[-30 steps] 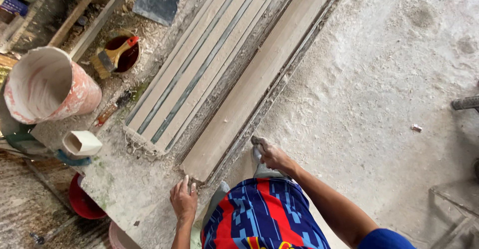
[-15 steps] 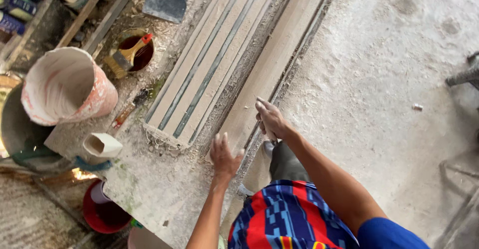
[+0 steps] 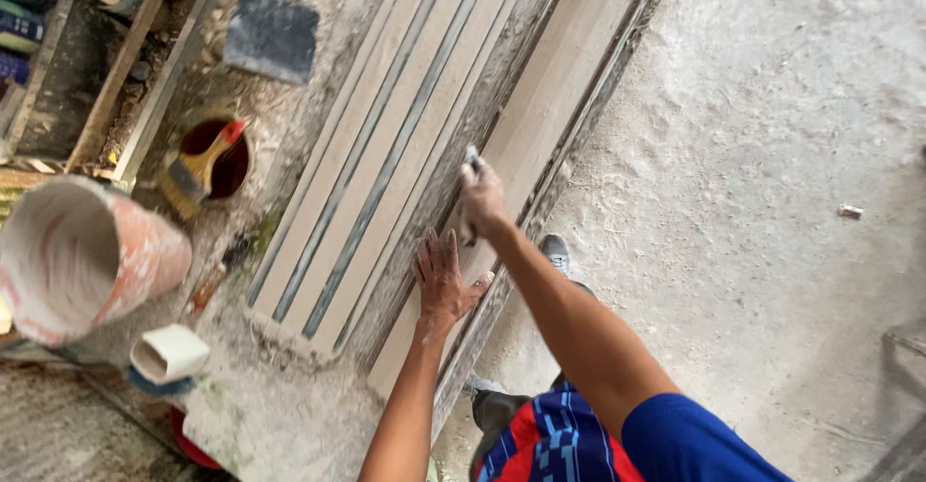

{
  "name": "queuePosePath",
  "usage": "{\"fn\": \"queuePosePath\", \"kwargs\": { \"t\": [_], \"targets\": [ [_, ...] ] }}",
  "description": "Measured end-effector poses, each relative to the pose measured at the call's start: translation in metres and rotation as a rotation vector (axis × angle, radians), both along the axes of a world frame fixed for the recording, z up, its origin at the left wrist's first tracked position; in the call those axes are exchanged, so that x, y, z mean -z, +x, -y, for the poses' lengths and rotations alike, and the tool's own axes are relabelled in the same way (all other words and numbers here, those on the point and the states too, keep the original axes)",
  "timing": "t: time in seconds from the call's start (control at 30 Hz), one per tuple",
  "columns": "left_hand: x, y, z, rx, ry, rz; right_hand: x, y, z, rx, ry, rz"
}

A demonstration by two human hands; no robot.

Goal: The person uses a small knife to trim and scrape excess material from the edges and grooves of long decorative molding strips laid on the workshop floor. They work along the strips section by section, brushing debris aside and repositioning pieces to reach new areas.

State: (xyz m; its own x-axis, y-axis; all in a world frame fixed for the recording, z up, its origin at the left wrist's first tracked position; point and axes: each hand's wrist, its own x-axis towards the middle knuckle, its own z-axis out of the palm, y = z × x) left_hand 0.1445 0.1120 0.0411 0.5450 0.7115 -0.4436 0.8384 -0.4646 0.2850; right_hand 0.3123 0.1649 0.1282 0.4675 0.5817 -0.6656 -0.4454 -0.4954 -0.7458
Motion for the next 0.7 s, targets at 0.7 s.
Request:
{"fn": "queuePosePath", "kwargs": {
  "t": [0.7],
  "targets": [
    [0.023,0.104,-0.048,-0.02,0.309,0.167,0.027,0.383,-0.211,-0.062,-0.367,0.327]
  ]
}}
